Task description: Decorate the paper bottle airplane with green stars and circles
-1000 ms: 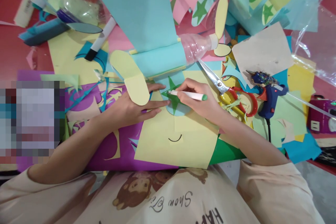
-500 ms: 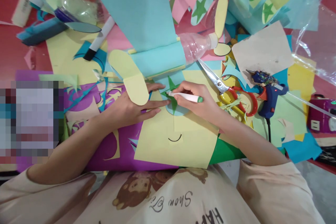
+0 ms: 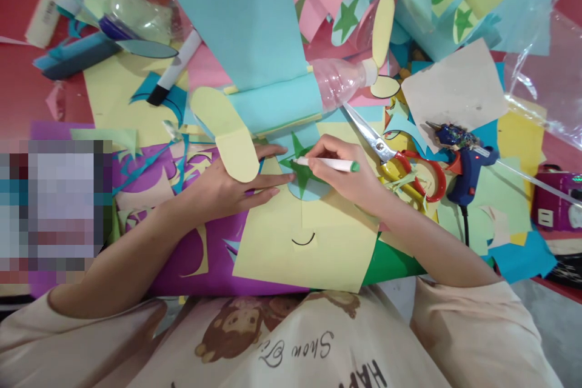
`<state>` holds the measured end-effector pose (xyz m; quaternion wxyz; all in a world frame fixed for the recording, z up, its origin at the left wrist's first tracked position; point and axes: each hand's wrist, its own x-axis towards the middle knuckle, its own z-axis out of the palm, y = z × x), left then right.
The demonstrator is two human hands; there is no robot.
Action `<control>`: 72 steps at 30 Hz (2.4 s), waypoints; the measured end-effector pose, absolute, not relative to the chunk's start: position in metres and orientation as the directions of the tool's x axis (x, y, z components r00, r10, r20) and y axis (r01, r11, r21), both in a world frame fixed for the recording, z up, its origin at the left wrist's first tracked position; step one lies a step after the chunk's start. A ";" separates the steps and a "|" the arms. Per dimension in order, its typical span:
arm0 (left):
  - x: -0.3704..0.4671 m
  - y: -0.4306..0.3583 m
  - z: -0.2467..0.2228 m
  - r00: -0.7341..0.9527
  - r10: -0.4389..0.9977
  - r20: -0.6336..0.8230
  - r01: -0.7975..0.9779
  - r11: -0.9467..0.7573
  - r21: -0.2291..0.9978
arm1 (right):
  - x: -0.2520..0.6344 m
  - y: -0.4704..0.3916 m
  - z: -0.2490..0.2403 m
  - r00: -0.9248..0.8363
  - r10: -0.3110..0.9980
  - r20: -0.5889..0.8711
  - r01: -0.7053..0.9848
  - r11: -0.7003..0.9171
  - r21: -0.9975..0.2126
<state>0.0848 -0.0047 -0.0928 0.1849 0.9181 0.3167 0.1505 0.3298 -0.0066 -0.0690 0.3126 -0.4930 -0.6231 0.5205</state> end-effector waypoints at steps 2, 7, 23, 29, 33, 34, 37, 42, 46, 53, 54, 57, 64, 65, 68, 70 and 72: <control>0.085 -0.005 -0.092 0.756 0.632 0.170 0.523 -0.740 0.423 | 0.329 -0.007 -0.069 -0.353 0.928 -0.122 0.276 -0.022 -0.961; 0.085 -0.005 -0.093 0.753 0.634 0.175 0.527 -0.741 0.416 | 0.327 -0.008 -0.069 -0.378 0.918 -0.119 0.261 -0.018 -0.965; 0.085 -0.005 -0.094 0.754 0.631 0.186 0.518 -0.744 0.422 | 0.329 -0.007 -0.068 -0.291 0.948 -0.131 0.323 -0.032 -0.946; 0.085 -0.005 -0.094 0.747 0.646 0.155 0.528 -0.719 0.452 | 0.329 -0.005 -0.066 -0.277 0.953 -0.125 0.326 -0.029 -0.945; 0.085 -0.005 -0.094 0.748 0.641 0.174 0.521 -0.729 0.444 | 0.328 -0.006 -0.067 -0.317 0.941 -0.117 0.316 -0.012 -0.949; 0.085 -0.005 -0.094 0.749 0.639 0.177 0.521 -0.732 0.440 | 0.328 -0.006 -0.067 -0.324 0.939 -0.118 0.310 -0.013 -0.951; 0.085 -0.005 -0.094 0.751 0.637 0.174 0.527 -0.737 0.423 | 0.328 -0.007 -0.067 -0.341 0.933 -0.117 0.300 -0.010 -0.954; 0.085 -0.006 -0.094 0.752 0.631 0.192 0.524 -0.748 0.407 | 0.329 -0.006 -0.068 -0.331 0.937 -0.112 0.305 -0.006 -0.952; 0.085 -0.005 -0.094 0.755 0.623 0.205 0.515 -0.756 0.405 | 0.330 -0.006 -0.068 -0.303 0.944 -0.131 0.337 -0.022 -0.941; 0.084 -0.006 -0.095 0.753 0.630 0.193 0.512 -0.743 0.431 | 0.332 -0.005 -0.071 -0.259 0.961 -0.100 0.318 -0.013 -0.948; 0.084 -0.006 -0.095 0.752 0.627 0.201 0.508 -0.747 0.429 | 0.332 -0.005 -0.071 -0.264 0.959 -0.102 0.312 -0.016 -0.950; 0.084 -0.005 -0.096 0.752 0.624 0.211 0.507 -0.754 0.418 | 0.331 -0.005 -0.072 -0.274 0.956 -0.104 0.300 -0.018 -0.954; 0.084 -0.005 -0.095 0.760 0.633 0.146 0.525 -0.731 0.436 | 0.331 -0.006 -0.070 -0.297 0.949 -0.104 0.324 -0.002 -0.946; 0.084 -0.005 -0.094 0.759 0.636 0.141 0.526 -0.726 0.443 | 0.331 -0.006 -0.070 -0.301 0.948 -0.105 0.324 -0.002 -0.946; 0.084 -0.005 -0.095 0.756 0.639 0.145 0.526 -0.723 0.448 | 0.331 -0.006 -0.069 -0.312 0.943 -0.115 0.318 -0.010 -0.948; 0.084 -0.005 -0.095 0.754 0.635 0.167 0.519 -0.732 0.441 | 0.331 -0.006 -0.069 -0.305 0.945 -0.119 0.315 -0.018 -0.949; 0.084 -0.005 -0.095 0.752 0.632 0.184 0.515 -0.739 0.435 | 0.331 -0.006 -0.070 -0.293 0.949 -0.114 0.304 -0.021 -0.953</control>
